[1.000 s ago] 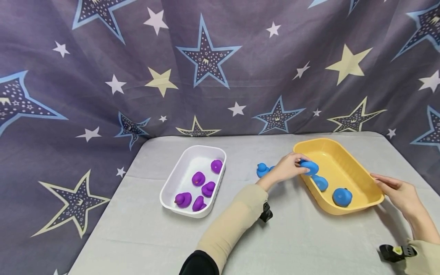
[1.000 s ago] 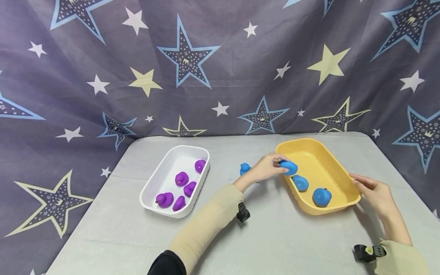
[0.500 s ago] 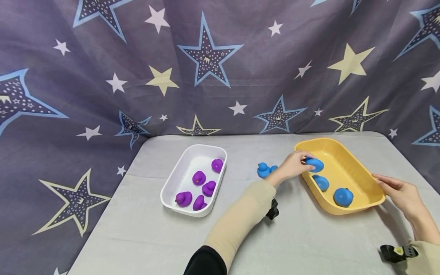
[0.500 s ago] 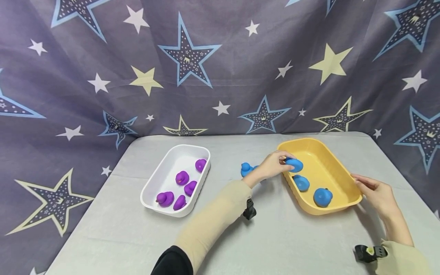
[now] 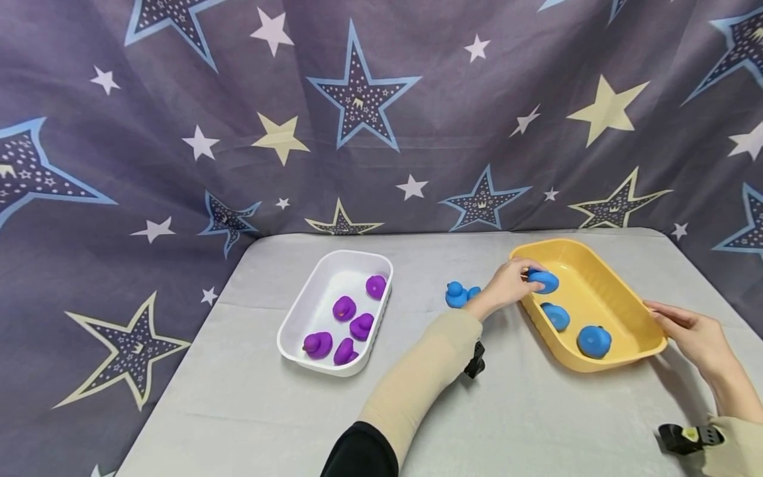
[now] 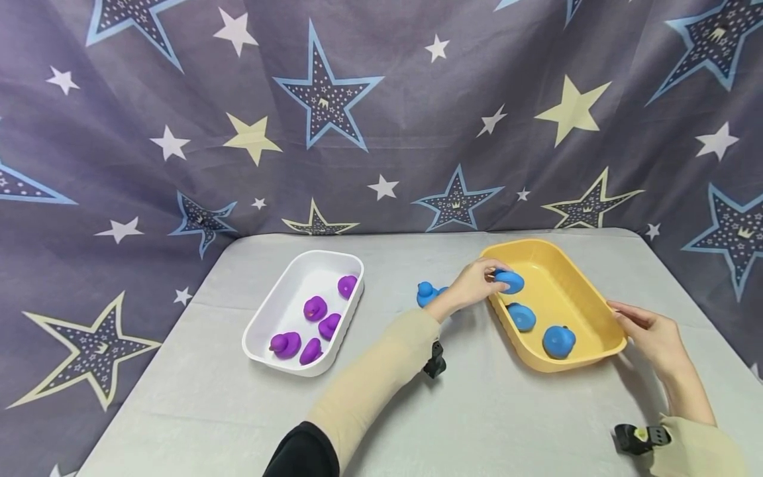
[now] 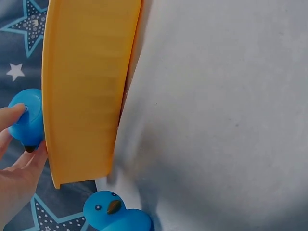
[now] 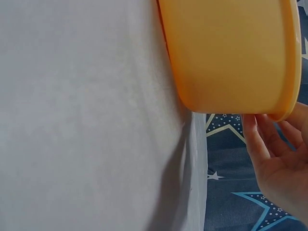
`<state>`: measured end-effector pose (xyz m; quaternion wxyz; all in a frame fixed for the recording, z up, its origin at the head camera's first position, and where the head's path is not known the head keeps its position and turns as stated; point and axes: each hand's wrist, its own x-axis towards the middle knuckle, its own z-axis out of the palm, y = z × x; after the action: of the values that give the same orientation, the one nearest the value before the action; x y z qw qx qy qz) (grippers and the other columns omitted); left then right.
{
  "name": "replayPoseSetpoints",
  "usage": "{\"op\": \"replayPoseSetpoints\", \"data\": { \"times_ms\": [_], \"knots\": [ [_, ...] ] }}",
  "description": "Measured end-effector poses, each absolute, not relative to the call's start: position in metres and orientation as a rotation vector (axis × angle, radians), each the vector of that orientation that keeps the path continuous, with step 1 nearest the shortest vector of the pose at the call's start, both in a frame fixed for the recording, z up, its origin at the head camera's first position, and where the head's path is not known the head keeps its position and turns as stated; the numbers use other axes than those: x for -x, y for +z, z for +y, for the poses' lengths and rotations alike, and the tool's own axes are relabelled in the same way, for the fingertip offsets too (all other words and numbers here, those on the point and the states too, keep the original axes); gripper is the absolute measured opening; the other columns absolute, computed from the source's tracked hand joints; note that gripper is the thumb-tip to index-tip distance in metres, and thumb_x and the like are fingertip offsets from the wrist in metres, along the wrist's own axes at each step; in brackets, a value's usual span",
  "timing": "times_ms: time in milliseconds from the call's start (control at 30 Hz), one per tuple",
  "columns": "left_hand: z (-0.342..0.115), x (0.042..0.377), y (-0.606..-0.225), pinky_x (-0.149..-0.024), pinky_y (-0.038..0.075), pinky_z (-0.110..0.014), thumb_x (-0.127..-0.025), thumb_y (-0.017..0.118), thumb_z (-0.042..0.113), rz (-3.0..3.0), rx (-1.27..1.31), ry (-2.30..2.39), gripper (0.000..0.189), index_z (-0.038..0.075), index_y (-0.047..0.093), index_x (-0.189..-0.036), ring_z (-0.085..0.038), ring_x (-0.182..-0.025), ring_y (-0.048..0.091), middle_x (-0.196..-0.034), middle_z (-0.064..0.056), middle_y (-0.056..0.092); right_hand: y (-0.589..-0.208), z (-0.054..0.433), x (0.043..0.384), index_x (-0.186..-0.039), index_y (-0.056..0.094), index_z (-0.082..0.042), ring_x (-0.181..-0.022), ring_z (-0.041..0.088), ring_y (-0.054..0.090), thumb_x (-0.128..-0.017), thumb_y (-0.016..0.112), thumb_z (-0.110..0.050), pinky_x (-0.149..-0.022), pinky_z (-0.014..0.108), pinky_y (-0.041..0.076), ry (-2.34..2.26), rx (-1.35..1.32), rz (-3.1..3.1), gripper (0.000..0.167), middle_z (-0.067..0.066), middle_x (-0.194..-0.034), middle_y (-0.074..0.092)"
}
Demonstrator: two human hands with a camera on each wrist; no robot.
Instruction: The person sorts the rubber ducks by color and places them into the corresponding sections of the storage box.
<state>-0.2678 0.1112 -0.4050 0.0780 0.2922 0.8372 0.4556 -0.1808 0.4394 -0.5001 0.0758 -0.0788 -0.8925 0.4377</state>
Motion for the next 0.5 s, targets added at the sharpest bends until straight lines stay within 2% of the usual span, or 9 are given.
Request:
{"op": "replayPoseSetpoints", "data": {
  "times_ms": [233,500],
  "knots": [
    [0.108,0.267,-0.405,-0.076,0.04,-0.011,-0.084,0.06,0.011,2.503,-0.821,1.408,0.023,0.013,0.062,-0.106,-0.016,-0.102,0.054,-0.114,-0.002,0.055,-0.5,0.439,0.181,-0.125,0.052,-0.012,-0.081,-0.023,0.041,-0.087,0.05,-0.039,-0.061,0.002,0.033,1.338,0.241,-2.663,0.047,-0.041,-0.089,0.045],
    [0.095,0.266,-0.406,-0.077,0.041,-0.011,-0.082,0.063,0.01,2.508,-0.891,1.521,0.02,0.007,0.064,-0.102,-0.018,-0.097,0.056,-0.106,-0.004,0.056,-0.5,0.439,0.18,-0.125,0.052,-0.014,-0.081,-0.023,0.042,-0.087,0.052,-0.038,-0.061,0.002,0.032,1.361,0.247,-2.646,0.045,-0.042,-0.088,0.046]
  ]
}}
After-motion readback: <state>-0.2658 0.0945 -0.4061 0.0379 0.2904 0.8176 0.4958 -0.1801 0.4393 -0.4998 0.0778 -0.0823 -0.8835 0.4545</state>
